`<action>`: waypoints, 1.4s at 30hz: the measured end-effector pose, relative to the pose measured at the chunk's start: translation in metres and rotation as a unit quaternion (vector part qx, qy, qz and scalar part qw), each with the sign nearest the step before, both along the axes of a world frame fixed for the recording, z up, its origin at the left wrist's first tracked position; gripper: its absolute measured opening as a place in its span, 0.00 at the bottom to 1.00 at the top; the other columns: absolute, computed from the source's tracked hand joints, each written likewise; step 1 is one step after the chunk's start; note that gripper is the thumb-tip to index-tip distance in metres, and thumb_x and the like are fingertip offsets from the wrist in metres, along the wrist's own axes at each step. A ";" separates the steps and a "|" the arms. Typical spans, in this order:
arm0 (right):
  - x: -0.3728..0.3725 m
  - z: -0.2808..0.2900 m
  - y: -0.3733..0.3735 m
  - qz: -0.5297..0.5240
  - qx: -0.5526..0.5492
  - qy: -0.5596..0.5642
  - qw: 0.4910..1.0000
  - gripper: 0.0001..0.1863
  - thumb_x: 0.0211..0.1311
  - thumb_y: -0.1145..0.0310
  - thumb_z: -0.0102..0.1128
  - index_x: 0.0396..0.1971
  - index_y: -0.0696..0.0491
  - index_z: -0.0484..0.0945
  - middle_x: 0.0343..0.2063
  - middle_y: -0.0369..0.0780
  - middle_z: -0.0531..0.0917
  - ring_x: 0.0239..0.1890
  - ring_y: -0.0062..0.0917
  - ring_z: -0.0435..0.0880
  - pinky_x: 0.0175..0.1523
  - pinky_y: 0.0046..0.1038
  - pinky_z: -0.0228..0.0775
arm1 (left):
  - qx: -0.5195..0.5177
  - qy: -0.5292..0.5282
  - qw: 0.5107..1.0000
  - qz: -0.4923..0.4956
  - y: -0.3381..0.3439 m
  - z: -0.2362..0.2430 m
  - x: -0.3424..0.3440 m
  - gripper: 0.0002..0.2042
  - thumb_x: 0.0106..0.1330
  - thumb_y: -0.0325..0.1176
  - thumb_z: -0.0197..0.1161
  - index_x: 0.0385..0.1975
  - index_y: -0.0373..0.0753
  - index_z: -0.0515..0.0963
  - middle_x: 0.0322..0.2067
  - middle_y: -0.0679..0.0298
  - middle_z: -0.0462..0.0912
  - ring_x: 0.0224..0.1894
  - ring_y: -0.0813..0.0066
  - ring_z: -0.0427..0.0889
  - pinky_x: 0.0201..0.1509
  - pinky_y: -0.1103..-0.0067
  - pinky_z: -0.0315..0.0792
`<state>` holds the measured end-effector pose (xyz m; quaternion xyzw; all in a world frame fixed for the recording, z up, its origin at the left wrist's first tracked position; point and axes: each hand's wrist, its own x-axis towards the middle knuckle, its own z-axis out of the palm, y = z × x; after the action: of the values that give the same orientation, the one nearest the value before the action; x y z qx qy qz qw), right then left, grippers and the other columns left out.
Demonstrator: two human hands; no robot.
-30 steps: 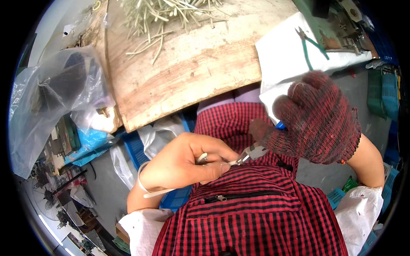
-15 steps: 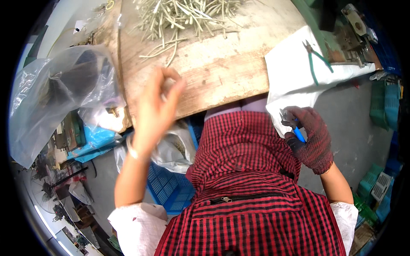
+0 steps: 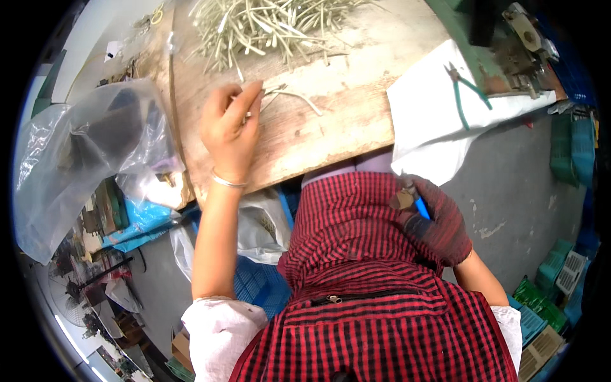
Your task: The person repeatedly picks up thin white sticks from a wooden board and uses pliers to trim or strip their ends. The trimmed pieces are placed back on the board. The person wears a red checkered apron and a glove on the right hand.
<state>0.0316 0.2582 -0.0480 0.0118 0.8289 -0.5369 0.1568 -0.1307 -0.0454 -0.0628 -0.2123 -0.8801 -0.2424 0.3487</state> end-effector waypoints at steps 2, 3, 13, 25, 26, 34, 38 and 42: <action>-0.003 -0.009 0.001 -0.019 -0.068 -0.068 0.995 0.29 0.62 0.66 0.59 0.62 0.60 0.66 0.43 0.43 0.82 0.41 0.21 0.81 0.46 0.25 0.73 | 0.066 0.065 0.995 -0.023 0.013 0.023 0.010 0.09 0.55 0.19 0.68 0.35 0.37 0.83 0.32 0.61 0.79 0.32 0.72 0.76 0.34 0.80 0.70; -0.007 -0.012 -0.001 -0.013 -0.144 -0.113 0.983 0.28 0.63 0.64 0.58 0.61 0.59 0.66 0.43 0.43 0.82 0.40 0.22 0.81 0.45 0.25 0.73 | 0.080 0.080 0.993 -0.025 0.021 0.034 0.018 0.10 0.58 0.20 0.65 0.40 0.37 0.80 0.32 0.63 0.79 0.31 0.77 0.76 0.33 0.83 0.70; -0.022 0.003 -0.033 -0.063 -0.231 -0.184 0.953 0.23 0.63 0.70 0.56 0.57 0.60 0.70 0.37 0.40 0.84 0.40 0.24 0.82 0.45 0.25 0.74 | 0.425 -0.629 0.633 -0.149 0.065 0.057 0.120 0.18 0.64 0.19 0.56 0.55 0.32 0.73 0.16 0.74 0.69 0.21 0.88 0.67 0.26 0.88 0.60; -0.021 0.063 -0.032 0.099 0.186 0.219 0.953 0.30 0.44 0.68 0.71 0.52 0.51 0.75 0.36 0.42 0.81 0.36 0.40 0.79 0.43 0.37 0.72 | 0.387 -0.647 0.642 -0.143 0.066 0.051 0.122 0.17 0.64 0.20 0.56 0.53 0.33 0.74 0.21 0.74 0.73 0.23 0.91 0.68 0.27 0.89 0.60; -0.024 0.066 -0.034 0.105 0.189 0.229 0.949 0.29 0.44 0.67 0.72 0.51 0.50 0.75 0.37 0.41 0.81 0.37 0.40 0.79 0.43 0.36 0.72 | 0.371 -0.638 0.659 -0.142 0.068 0.051 0.123 0.17 0.62 0.21 0.57 0.52 0.33 0.75 0.21 0.72 0.74 0.22 0.89 0.68 0.27 0.87 0.62; -0.049 0.060 -0.057 0.129 0.071 0.282 0.948 0.24 0.44 0.66 0.72 0.44 0.49 0.75 0.36 0.40 0.81 0.36 0.34 0.82 0.41 0.32 0.74 | 0.203 -0.583 0.769 -0.165 0.069 0.065 0.133 0.14 0.57 0.23 0.59 0.45 0.32 0.77 0.29 0.48 0.81 0.25 0.66 0.78 0.33 0.73 0.72; -0.062 0.058 -0.056 -0.029 -0.096 0.157 0.982 0.13 0.57 0.79 0.60 0.43 0.56 0.74 0.36 0.40 0.82 0.37 0.21 0.83 0.40 0.23 0.78 | 0.252 -0.647 0.689 -0.209 0.070 0.066 0.139 0.15 0.62 0.24 0.58 0.49 0.32 0.75 0.23 0.60 0.77 0.24 0.76 0.74 0.31 0.77 0.70; -0.051 0.050 -0.047 -0.037 -0.063 0.217 0.973 0.18 0.57 0.76 0.63 0.49 0.55 0.73 0.42 0.41 0.81 0.41 0.25 0.84 0.45 0.24 0.78 | 0.442 -0.715 0.503 -0.201 0.067 0.066 0.134 0.13 0.67 0.21 0.56 0.50 0.28 0.73 0.22 0.68 0.72 0.22 0.83 0.68 0.25 0.84 0.60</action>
<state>-0.0198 0.2108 0.0021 -0.0846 0.8064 -0.5835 -0.0458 0.0033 0.0217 0.0034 0.0439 -0.5427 -0.7325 -0.4085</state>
